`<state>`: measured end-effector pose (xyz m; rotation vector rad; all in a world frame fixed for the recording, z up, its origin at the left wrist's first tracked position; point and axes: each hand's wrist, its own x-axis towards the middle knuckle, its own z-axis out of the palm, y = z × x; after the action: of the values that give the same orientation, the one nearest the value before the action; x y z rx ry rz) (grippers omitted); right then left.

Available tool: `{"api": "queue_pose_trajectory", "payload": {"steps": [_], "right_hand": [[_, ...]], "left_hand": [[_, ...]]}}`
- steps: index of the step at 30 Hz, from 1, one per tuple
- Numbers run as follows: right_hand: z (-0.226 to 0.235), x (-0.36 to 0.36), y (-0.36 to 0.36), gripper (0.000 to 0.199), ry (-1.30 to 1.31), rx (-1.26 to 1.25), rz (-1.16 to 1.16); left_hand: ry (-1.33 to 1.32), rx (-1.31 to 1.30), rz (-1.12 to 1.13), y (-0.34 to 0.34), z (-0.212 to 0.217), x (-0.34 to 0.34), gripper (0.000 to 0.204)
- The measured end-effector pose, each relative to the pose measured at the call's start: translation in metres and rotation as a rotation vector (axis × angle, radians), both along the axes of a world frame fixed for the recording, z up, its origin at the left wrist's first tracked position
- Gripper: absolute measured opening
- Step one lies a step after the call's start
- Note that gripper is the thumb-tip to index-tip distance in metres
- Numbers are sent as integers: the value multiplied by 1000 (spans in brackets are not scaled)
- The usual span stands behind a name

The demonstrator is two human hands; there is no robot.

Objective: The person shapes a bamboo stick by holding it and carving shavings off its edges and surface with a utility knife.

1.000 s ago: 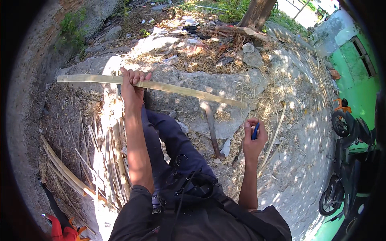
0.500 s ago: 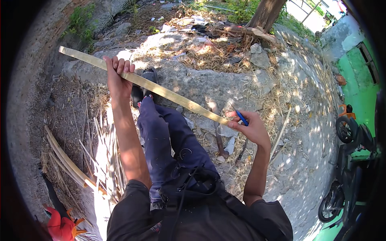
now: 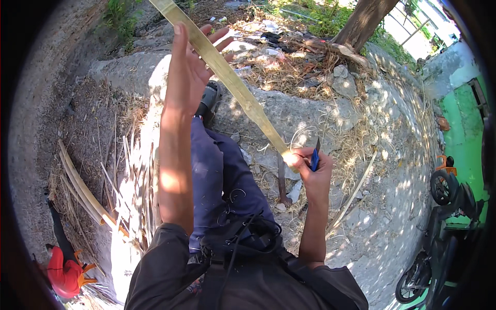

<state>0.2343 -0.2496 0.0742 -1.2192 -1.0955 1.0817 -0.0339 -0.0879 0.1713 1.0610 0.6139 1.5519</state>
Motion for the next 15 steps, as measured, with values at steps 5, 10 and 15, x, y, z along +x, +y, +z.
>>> {"api": "queue_pose_trajectory", "payload": {"steps": [5,10,15], "right_hand": [[9,-29,-6,22,50,-19,94],[23,-26,-22,41,24,-71,322],[17,-17,-59,56,132,-66,364]], "left_hand": [[-159,-95,144,-20,-8,40,57],[-760,-50,-410,4,-48,-7,45],[-944,-152,-635,-46,-68,-25,44]]}}
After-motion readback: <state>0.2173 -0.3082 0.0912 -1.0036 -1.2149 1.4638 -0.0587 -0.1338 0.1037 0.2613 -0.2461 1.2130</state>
